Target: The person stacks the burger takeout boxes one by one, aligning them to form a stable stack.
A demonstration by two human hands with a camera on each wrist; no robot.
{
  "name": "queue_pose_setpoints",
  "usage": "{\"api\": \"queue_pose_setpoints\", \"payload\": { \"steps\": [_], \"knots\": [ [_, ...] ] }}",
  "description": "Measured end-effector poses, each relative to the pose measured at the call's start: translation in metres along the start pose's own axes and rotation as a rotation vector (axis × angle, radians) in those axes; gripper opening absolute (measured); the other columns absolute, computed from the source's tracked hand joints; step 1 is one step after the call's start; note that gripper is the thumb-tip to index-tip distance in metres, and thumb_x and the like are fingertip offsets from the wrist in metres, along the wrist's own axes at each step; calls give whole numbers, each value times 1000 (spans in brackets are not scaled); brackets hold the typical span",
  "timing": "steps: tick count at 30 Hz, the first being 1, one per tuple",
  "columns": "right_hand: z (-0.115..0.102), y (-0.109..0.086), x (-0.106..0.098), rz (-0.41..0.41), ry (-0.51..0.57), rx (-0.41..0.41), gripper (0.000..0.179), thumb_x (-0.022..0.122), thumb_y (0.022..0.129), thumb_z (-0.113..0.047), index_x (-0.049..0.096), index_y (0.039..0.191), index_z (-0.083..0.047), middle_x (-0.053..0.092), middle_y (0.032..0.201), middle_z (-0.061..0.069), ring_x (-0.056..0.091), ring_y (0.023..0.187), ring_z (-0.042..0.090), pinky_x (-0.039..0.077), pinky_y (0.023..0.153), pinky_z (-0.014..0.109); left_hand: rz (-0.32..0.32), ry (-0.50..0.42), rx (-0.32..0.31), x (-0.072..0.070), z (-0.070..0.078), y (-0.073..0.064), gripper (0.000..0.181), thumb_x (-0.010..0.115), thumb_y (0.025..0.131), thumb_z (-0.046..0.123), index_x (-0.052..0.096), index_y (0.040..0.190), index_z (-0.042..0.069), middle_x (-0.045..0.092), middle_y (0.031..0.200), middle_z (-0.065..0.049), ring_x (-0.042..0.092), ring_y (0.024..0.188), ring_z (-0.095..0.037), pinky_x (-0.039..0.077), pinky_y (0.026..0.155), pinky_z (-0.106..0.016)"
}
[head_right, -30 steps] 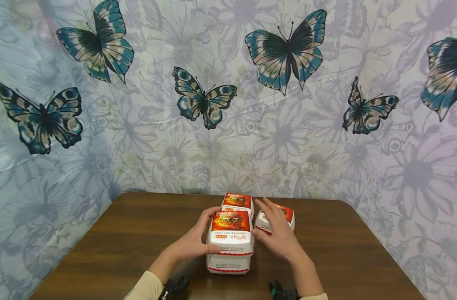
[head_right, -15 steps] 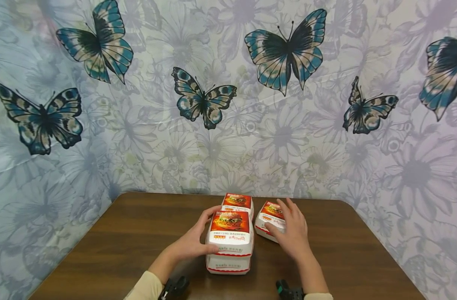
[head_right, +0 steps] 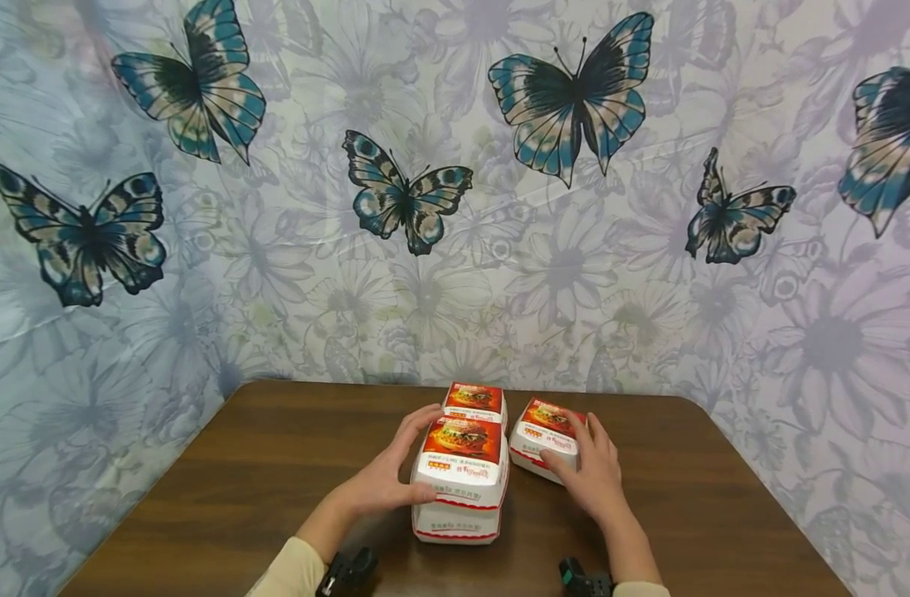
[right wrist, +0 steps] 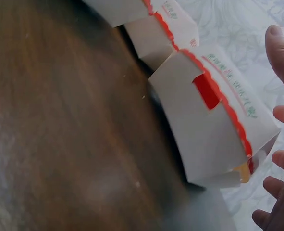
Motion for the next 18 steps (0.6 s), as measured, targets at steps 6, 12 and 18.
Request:
{"api": "queue_pose_setpoints", "payload": {
  "steps": [6, 12, 18],
  "knots": [
    [10, -4, 4, -37, -12, 28, 75, 64, 94, -48, 37, 153, -11, 10, 162, 31, 15, 139, 65, 22, 99, 83, -11, 5, -7, 2, -2, 0, 99, 76, 84, 48, 17, 158, 22, 3, 166, 0, 12, 150, -31, 28, 112, -61],
    [16, -4, 4, -52, -8, 45, 73, 64, 93, -52, 40, 150, -14, 8, 162, 31, 14, 140, 66, 21, 99, 83, -13, 2, -46, 3, -2, -1, 101, 76, 83, 50, 12, 159, 33, 5, 165, 3, 14, 149, -30, 28, 112, -61],
    [15, -2, 3, -59, 17, 49, 72, 68, 91, -51, 42, 146, -14, 8, 162, 33, 12, 140, 67, 20, 99, 84, 0, 9, -77, 1, -3, -1, 106, 77, 81, 53, 8, 159, 33, 5, 164, 3, 13, 150, -29, 26, 113, -63]
  ]
}}
Point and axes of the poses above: each hand's wrist, its own y-axis towards the middle knuckle, its own x-axis out of the palm, z = x × y, the point moved 4 cm from there along y, towards the middle knuckle
